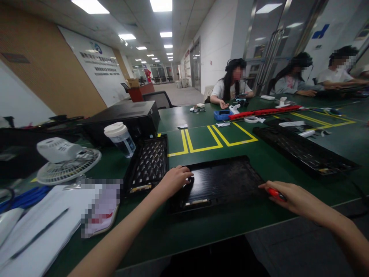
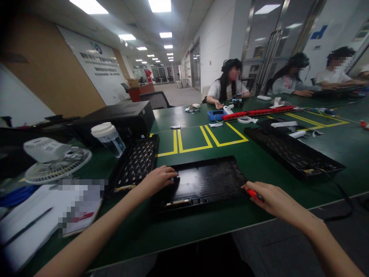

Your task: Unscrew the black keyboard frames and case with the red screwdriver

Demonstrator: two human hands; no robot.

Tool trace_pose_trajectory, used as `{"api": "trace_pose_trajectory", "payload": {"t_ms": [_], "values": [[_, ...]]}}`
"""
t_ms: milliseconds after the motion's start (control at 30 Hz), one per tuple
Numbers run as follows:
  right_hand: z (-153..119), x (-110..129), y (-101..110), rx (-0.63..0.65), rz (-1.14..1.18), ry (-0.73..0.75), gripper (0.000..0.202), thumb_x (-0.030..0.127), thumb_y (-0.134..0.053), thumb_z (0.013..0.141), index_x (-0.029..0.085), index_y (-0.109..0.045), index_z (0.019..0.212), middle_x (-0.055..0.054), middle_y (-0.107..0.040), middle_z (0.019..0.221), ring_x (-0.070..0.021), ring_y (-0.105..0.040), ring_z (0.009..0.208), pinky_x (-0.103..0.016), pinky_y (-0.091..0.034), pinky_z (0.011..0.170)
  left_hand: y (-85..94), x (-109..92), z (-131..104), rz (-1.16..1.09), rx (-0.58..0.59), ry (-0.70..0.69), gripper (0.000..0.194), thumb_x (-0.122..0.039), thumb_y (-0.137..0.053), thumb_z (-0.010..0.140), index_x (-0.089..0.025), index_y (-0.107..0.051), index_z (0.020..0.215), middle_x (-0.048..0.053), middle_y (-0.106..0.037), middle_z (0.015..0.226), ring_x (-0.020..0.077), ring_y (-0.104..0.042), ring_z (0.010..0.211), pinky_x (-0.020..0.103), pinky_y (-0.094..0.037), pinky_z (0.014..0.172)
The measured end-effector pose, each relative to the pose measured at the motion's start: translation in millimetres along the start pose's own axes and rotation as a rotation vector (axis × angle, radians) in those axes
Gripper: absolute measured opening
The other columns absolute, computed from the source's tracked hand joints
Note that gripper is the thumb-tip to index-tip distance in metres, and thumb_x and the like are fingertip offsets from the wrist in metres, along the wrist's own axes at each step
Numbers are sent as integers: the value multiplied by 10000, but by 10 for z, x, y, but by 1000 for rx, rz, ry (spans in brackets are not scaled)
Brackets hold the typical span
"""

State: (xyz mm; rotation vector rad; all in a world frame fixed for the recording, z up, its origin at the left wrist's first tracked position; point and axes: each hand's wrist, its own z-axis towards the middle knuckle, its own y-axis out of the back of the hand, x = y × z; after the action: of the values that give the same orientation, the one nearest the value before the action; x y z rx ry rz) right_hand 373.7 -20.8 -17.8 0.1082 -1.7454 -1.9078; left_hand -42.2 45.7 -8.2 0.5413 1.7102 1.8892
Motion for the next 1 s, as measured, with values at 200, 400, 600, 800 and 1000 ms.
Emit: {"api": "trace_pose_trajectory", "payload": {"t_ms": [200, 400, 600, 800, 1000], "values": [[-67, -21, 245, -57, 95, -24, 340, 347, -596, 860, 250, -617, 1184, -77, -693, 1186, -262, -698, 1018, -386, -581, 859, -67, 132, 162, 19, 26, -27, 128, -189, -637, 844, -217, -755, 885, 52, -742, 886, 214, -616, 900, 289, -419, 759], [75, 279, 619, -413, 266, -24, 240, 434, -691, 771, 256, -616, 915, -65, -729, 1029, -259, -718, 860, -444, -587, 799, -57, 194, 88, -31, -6, -46, 113, -198, -622, 845, -217, -733, 852, 39, -734, 875, 196, -615, 873, 298, -393, 788], [475, 661, 762, -813, 814, 127, 276, 161, -789, 662, 225, -565, 811, -21, -698, 808, -158, -628, 527, -271, -481, 370, 4, 168, -26, -244, -63, 137, 95, -183, -601, 815, -179, -664, 886, 37, -716, 890, 186, -647, 837, 311, -444, 814], [987, 1057, 782, -836, 1210, 279, 154, 140, -646, 760, 226, -529, 810, 49, -618, 673, -76, -472, 378, -217, -289, 300, 144, -144, -213, -654, -76, 240, 66, -240, -612, 786, -189, -644, 813, 7, -700, 848, 162, -649, 823, 283, -485, 786], [1337, 1492, 454, -797, 1629, 164, 233, 209, -660, 736, 216, -433, 789, 105, -474, 567, -17, -374, 356, -132, -233, 318, 64, -383, -333, -938, -49, 212, 81, -220, -642, 762, -165, -609, 812, 14, -662, 830, 145, -637, 798, 269, -510, 760]]}}
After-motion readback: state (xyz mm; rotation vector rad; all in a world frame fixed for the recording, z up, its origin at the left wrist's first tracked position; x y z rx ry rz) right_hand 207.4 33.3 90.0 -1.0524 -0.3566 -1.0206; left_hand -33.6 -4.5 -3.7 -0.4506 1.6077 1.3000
